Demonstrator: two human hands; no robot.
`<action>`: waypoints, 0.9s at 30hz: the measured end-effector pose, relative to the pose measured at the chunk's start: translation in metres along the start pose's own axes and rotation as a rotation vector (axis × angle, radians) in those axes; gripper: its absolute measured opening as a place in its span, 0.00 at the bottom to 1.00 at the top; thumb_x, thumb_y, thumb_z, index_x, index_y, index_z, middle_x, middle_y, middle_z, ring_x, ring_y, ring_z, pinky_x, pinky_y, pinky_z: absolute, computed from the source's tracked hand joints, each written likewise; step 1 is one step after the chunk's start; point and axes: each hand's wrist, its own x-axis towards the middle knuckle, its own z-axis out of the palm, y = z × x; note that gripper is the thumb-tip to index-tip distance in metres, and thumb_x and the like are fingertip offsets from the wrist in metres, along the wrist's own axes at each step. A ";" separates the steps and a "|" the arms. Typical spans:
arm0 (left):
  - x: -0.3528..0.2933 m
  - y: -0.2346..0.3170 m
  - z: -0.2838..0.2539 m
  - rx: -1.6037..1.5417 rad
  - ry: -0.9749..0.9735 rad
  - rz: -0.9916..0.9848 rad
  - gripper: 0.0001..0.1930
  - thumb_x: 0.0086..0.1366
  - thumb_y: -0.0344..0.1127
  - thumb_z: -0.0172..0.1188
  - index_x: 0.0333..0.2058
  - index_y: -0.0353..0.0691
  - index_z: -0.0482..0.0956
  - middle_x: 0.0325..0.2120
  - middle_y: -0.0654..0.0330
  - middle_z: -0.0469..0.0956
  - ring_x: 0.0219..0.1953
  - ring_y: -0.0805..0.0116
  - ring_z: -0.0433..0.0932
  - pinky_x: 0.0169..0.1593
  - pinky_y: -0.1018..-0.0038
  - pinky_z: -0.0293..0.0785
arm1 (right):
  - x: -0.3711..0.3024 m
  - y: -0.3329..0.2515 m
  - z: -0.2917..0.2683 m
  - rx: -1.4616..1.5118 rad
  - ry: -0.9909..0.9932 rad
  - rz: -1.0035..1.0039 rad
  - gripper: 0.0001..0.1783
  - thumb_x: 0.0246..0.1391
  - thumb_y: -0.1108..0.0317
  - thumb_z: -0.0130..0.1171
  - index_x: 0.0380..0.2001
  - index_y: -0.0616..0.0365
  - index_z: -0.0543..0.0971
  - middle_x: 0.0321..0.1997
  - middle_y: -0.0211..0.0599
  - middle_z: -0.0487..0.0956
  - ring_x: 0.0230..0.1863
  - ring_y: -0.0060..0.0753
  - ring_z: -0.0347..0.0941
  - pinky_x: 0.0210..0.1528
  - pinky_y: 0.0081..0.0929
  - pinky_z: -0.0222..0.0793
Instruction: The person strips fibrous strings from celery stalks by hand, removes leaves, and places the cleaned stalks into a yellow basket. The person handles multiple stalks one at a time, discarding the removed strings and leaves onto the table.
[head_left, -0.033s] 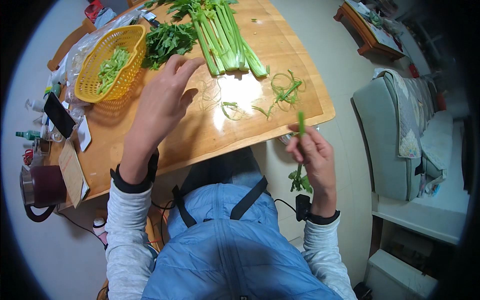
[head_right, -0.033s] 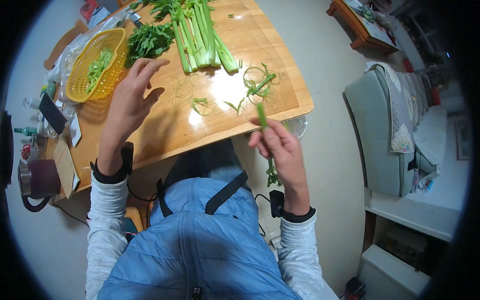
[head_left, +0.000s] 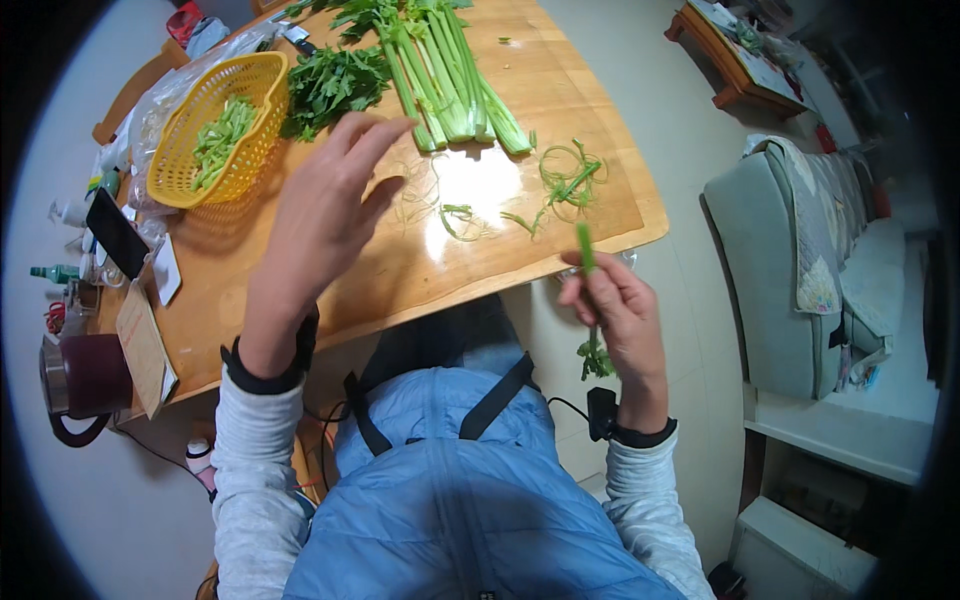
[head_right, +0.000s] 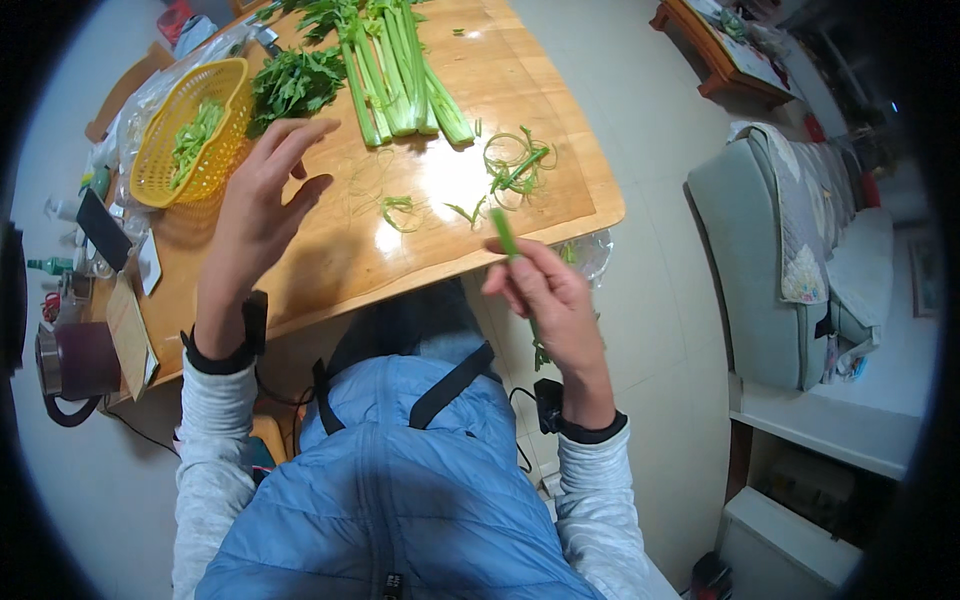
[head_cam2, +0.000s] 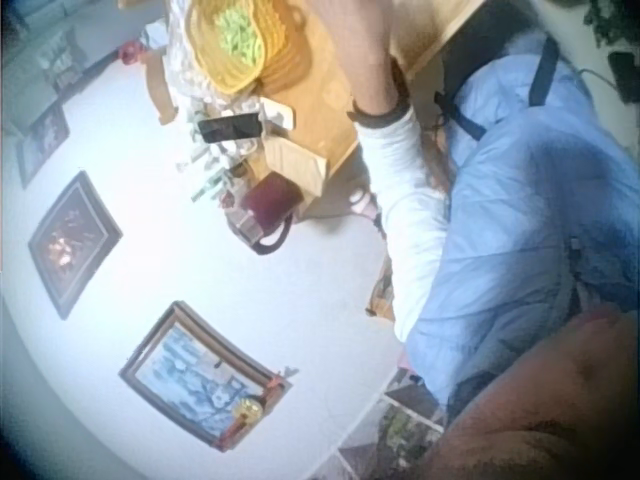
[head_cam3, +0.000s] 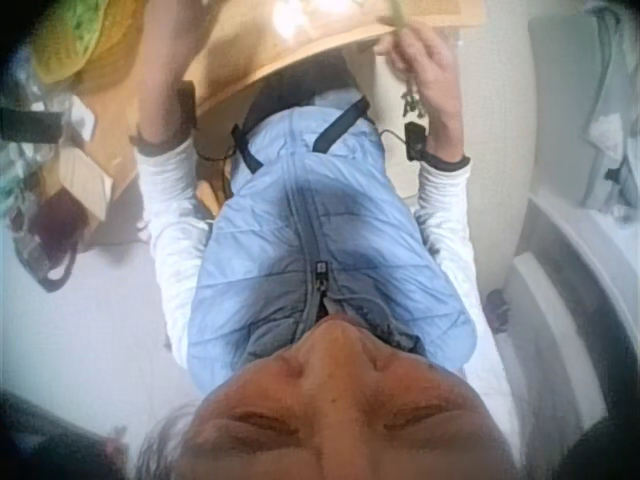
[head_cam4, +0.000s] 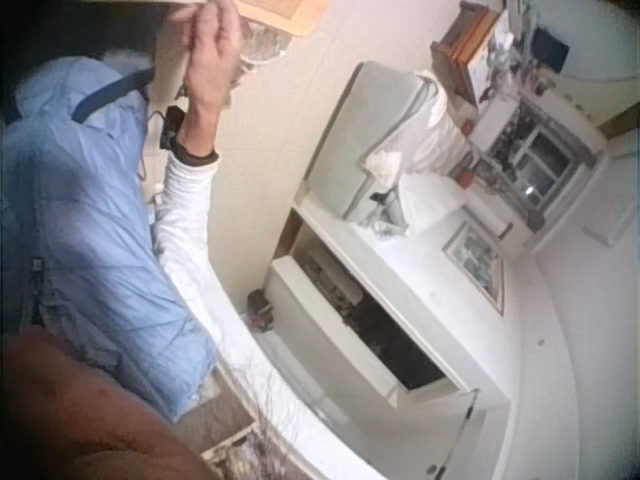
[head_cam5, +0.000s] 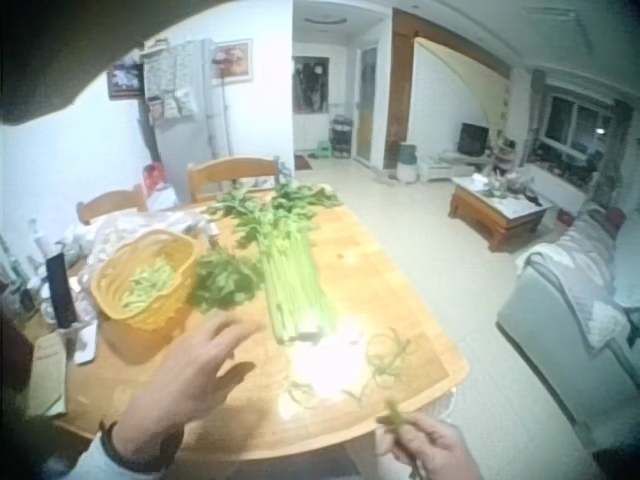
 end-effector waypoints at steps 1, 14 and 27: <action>-0.003 0.010 0.003 -0.105 0.042 0.008 0.15 0.58 0.32 0.63 0.44 0.37 0.76 0.30 0.52 0.76 0.28 0.56 0.76 0.32 0.66 0.73 | 0.002 0.000 0.005 -0.008 -0.027 0.006 0.19 0.66 0.65 0.46 0.55 0.63 0.72 0.31 0.28 0.77 0.25 0.12 0.61 0.28 0.11 0.57; -0.028 0.045 0.047 -0.378 -0.001 0.054 0.10 0.56 0.26 0.62 0.38 0.34 0.76 0.25 0.55 0.77 0.26 0.60 0.79 0.29 0.70 0.74 | 0.008 -0.008 0.050 -0.079 -0.047 -0.013 0.18 0.63 0.69 0.51 0.54 0.64 0.74 0.28 0.27 0.78 0.22 0.12 0.64 0.25 0.12 0.63; -0.044 0.047 0.039 -0.761 -0.097 -0.223 0.13 0.58 0.26 0.65 0.42 0.31 0.77 0.31 0.58 0.82 0.33 0.75 0.81 0.38 0.79 0.77 | 0.008 -0.006 0.053 -0.443 0.064 -0.285 0.17 0.57 0.73 0.57 0.50 0.61 0.77 0.29 0.38 0.79 0.24 0.25 0.72 0.29 0.23 0.69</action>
